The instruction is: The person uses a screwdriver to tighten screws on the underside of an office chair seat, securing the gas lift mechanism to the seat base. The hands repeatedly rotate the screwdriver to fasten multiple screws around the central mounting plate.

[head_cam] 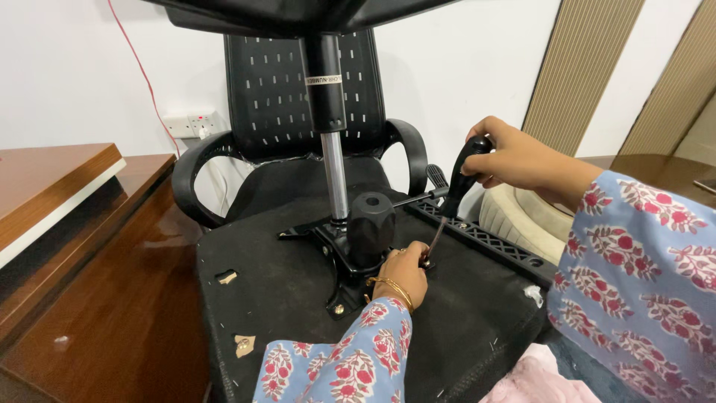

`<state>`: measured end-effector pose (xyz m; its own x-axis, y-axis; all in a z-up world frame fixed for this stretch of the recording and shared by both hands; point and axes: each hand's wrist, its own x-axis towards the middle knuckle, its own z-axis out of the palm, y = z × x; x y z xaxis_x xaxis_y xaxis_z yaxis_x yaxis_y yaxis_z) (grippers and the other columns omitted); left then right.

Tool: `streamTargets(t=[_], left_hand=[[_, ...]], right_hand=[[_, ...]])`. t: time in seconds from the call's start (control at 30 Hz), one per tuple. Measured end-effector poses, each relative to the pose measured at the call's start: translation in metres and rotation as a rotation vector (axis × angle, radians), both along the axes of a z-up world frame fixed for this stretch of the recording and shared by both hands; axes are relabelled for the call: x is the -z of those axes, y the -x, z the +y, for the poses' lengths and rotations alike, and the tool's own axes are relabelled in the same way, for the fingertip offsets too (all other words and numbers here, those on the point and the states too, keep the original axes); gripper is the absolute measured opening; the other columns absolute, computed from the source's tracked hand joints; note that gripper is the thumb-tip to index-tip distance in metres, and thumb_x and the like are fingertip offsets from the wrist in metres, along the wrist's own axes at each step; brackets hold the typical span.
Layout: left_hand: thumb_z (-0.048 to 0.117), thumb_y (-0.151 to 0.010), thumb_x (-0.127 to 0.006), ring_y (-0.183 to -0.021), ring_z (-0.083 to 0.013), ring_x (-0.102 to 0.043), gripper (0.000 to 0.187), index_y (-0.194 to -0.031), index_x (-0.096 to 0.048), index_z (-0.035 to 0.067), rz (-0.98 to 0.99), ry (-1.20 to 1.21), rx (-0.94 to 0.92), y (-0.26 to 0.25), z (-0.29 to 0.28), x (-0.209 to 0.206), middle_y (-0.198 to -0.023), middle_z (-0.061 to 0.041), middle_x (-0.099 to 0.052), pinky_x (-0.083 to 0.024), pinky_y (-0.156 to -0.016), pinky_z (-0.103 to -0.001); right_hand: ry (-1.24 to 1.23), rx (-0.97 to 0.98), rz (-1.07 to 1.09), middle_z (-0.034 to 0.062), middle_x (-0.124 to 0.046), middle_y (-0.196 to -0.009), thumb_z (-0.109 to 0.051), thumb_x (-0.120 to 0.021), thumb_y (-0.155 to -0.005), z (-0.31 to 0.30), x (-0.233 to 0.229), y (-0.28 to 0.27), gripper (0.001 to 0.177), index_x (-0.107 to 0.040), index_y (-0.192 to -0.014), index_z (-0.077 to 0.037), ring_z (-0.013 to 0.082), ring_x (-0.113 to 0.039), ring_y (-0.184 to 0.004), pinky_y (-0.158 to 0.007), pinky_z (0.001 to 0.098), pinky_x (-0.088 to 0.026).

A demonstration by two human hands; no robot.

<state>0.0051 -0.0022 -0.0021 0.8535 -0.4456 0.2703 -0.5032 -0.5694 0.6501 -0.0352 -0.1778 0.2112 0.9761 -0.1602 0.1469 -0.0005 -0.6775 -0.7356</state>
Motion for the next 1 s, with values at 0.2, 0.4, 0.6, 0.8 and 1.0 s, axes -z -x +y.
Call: streamTargets(t=[0.2, 0.4, 0.6, 0.8, 1.0], left_hand=[[0.005, -0.09, -0.061, -0.118, -0.0327, -0.059, 0.037, -0.125, -0.062, 0.016, -0.022, -0.023, 0.001, -0.001, -0.001, 0.0, -0.119, -0.01, -0.07, -0.046, -0.102, -0.044], [0.004, -0.091, -0.058, -0.119, -0.0327, -0.059, 0.038, -0.126, -0.062, 0.017, -0.038, -0.045, 0.015, 0.002, 0.001, -0.003, -0.118, -0.009, -0.071, -0.046, -0.102, -0.044], [0.006, -0.091, -0.058, -0.12, -0.0319, -0.057, 0.034, -0.124, -0.062, 0.016, -0.021, -0.014, -0.005, 0.003, 0.001, -0.003, -0.121, -0.007, -0.069, -0.045, -0.102, -0.043], [0.004, -0.09, -0.058, -0.119, -0.0329, -0.058, 0.034, -0.122, -0.063, 0.015, -0.057, -0.028, 0.003, 0.0, -0.001, 0.001, -0.121, -0.008, -0.069, -0.046, -0.102, -0.043], [0.003, -0.088, -0.059, -0.118, -0.0326, -0.059, 0.036, -0.122, -0.063, 0.015, -0.071, -0.005, 0.006, -0.002, -0.001, 0.004, -0.119, -0.008, -0.07, -0.046, -0.1, -0.043]], right_hand=[[0.119, 0.134, 0.101, 0.012, -0.067, -0.096, -0.038, -0.071, -0.09, 0.0, -0.003, 0.004, 0.043, -0.059, -0.117, -0.007, 0.0209, -0.062, -0.076, -0.066, 0.0352, -0.053], [-0.091, 0.089, -0.073, 0.0123, -0.069, -0.094, -0.018, -0.073, -0.084, -0.013, 0.009, -0.003, 0.05, -0.049, -0.126, -0.006, 0.0186, -0.066, -0.08, -0.072, 0.0341, -0.054], [-0.287, 0.022, -0.119, 0.0065, -0.068, -0.104, -0.014, -0.072, -0.081, -0.017, 0.027, -0.011, 0.05, -0.053, -0.127, -0.007, 0.0165, -0.069, -0.096, -0.083, 0.0316, -0.057], [-0.312, 0.116, -0.106, 0.0065, -0.067, -0.099, -0.02, -0.079, -0.083, 0.003, 0.045, -0.002, 0.038, -0.062, -0.113, -0.004, 0.0147, -0.065, -0.088, -0.076, 0.0321, -0.055], [-0.471, 0.147, -0.201, 0.007, -0.068, -0.091, -0.008, -0.077, -0.082, -0.006, 0.052, -0.004, 0.029, -0.062, -0.107, -0.002, 0.0146, -0.059, -0.071, -0.066, 0.0284, -0.053]])
